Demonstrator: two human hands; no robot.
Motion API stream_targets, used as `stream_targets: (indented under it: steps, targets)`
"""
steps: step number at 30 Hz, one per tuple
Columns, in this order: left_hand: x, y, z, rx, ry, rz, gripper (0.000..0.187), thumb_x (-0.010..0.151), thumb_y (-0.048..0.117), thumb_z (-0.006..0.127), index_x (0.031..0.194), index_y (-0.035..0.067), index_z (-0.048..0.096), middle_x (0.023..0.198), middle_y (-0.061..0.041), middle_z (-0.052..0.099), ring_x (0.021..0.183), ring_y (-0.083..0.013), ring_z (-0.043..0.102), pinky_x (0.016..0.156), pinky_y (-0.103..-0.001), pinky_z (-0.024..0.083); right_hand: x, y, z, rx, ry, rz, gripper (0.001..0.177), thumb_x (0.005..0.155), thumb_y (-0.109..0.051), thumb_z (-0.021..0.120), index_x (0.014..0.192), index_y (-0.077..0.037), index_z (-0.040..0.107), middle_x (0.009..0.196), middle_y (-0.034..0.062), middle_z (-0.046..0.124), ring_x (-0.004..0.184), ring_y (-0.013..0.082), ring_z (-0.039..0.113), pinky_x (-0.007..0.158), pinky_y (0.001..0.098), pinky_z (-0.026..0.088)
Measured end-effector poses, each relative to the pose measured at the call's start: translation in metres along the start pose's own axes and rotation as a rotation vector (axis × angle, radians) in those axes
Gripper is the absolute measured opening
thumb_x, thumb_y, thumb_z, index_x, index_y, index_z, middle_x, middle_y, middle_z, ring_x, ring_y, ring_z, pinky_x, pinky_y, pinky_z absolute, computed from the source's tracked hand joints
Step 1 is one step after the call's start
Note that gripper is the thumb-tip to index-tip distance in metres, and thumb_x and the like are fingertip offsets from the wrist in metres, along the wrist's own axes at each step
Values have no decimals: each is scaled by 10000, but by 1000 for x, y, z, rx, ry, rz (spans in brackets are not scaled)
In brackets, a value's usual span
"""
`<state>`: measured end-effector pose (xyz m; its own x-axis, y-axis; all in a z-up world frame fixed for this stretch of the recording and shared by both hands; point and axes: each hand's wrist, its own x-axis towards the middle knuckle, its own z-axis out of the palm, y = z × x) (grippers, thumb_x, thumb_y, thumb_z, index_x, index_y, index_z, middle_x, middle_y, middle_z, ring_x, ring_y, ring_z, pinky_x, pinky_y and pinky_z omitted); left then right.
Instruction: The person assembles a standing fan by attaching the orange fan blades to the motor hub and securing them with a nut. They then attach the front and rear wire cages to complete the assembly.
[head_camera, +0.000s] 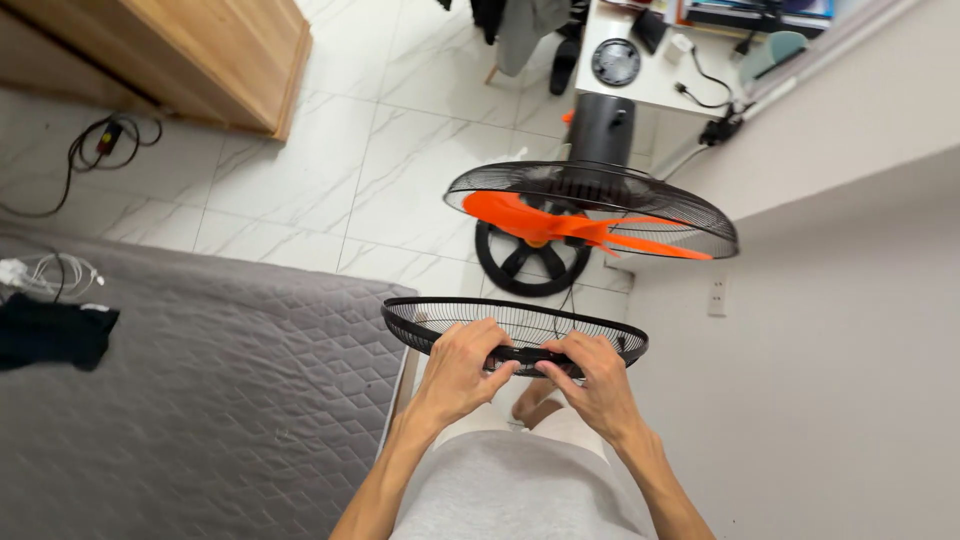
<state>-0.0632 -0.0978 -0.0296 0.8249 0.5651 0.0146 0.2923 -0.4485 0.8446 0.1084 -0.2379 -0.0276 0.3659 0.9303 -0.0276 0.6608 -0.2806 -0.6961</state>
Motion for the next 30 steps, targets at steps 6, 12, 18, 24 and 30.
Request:
stream_targets:
  steps: [6, 12, 18, 24, 30]
  targets:
    - [13, 35, 26, -27, -90, 108, 218, 836, 150, 772, 1010, 59, 677, 866, -64, 665, 793, -278, 650, 713, -401, 503, -27, 21, -34, -4, 115, -84, 302, 763, -177, 840, 1045, -138, 739, 792, -24, 657, 715, 168, 551, 735, 359, 401]
    - [21, 63, 52, 81, 62, 286, 203, 864, 135, 768, 1035, 71, 679, 886, -87, 622, 786, -296, 605, 707, -411, 483, -46, 28, -52, -22, 350, -215, 291, 803, -116, 812, 1069, -127, 693, 979, -10, 667, 851, 203, 555, 779, 345, 444]
    - [28, 83, 66, 151, 113, 445, 244, 880, 135, 746, 1091, 68, 644, 894, -93, 568, 781, -283, 562, 709, -397, 457, -53, 35, -69, -22, 382, -216, 278, 830, -79, 789, 1071, -102, 652, 1025, 15, 662, 839, 201, 558, 752, 339, 451]
    - [40, 88, 79, 266, 196, 542, 197, 933, 131, 708, 1100, 47, 645, 836, -55, 558, 717, -222, 535, 649, -370, 409, -46, 48, -87, -74, 365, -310, 305, 845, -62, 776, 1090, -91, 598, 959, -19, 684, 815, 162, 613, 778, 357, 409]
    - [49, 92, 81, 298, 251, 576, 171, 964, 172, 691, 1042, 43, 609, 867, -61, 573, 773, -228, 561, 694, -377, 421, -41, 50, -93, -64, 400, -310, 292, 844, -75, 791, 1069, -95, 606, 923, -27, 701, 772, 149, 598, 789, 359, 415]
